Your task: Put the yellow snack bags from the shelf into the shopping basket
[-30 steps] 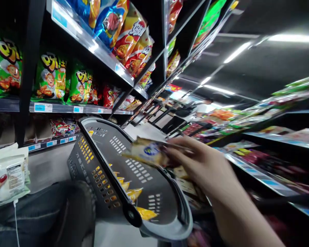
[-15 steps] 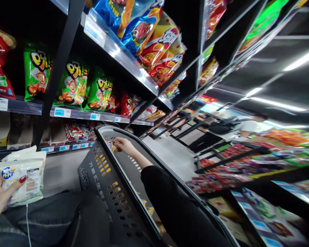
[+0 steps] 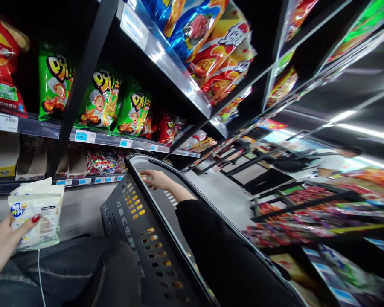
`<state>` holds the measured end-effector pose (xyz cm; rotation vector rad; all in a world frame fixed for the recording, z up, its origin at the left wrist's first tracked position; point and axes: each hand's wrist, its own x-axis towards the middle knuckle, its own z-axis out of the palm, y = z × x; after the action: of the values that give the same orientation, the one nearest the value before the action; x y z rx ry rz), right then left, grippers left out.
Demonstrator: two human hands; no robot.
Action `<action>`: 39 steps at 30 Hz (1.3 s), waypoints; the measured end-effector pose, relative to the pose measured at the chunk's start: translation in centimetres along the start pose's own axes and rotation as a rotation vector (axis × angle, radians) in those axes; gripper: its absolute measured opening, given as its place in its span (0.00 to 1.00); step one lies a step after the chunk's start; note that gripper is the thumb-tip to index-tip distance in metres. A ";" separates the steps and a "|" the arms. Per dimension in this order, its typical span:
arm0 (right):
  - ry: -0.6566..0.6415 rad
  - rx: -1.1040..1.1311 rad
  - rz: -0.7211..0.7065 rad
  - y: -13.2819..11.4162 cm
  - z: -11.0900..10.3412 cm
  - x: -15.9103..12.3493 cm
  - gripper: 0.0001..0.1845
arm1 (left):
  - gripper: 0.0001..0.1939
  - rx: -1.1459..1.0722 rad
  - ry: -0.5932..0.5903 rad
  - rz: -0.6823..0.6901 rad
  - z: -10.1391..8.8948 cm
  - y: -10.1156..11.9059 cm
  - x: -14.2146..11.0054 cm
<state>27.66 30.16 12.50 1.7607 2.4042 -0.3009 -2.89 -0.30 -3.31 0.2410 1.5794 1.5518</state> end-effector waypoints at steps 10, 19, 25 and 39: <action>0.331 -0.110 -0.313 -11.2 -14.4 -8.5 0.12 | 0.27 -0.280 -0.047 0.067 1.7 1.2 -1.5; -0.091 0.135 -0.718 -29.2 1.6 -11.4 0.15 | 0.24 -0.532 0.046 0.107 0.5 2.9 -1.9; -0.125 1.012 -0.659 -26.4 14.5 -12.3 0.23 | 0.27 -0.495 0.109 0.165 -0.3 3.2 -1.7; -0.033 1.211 -0.612 -24.1 14.5 -13.8 0.09 | 0.27 -0.786 -0.196 0.010 1.2 1.7 -2.2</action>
<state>8.80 6.83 3.47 1.0465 2.8467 -2.1627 -1.51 -0.63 -0.67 -0.0406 0.7330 1.9605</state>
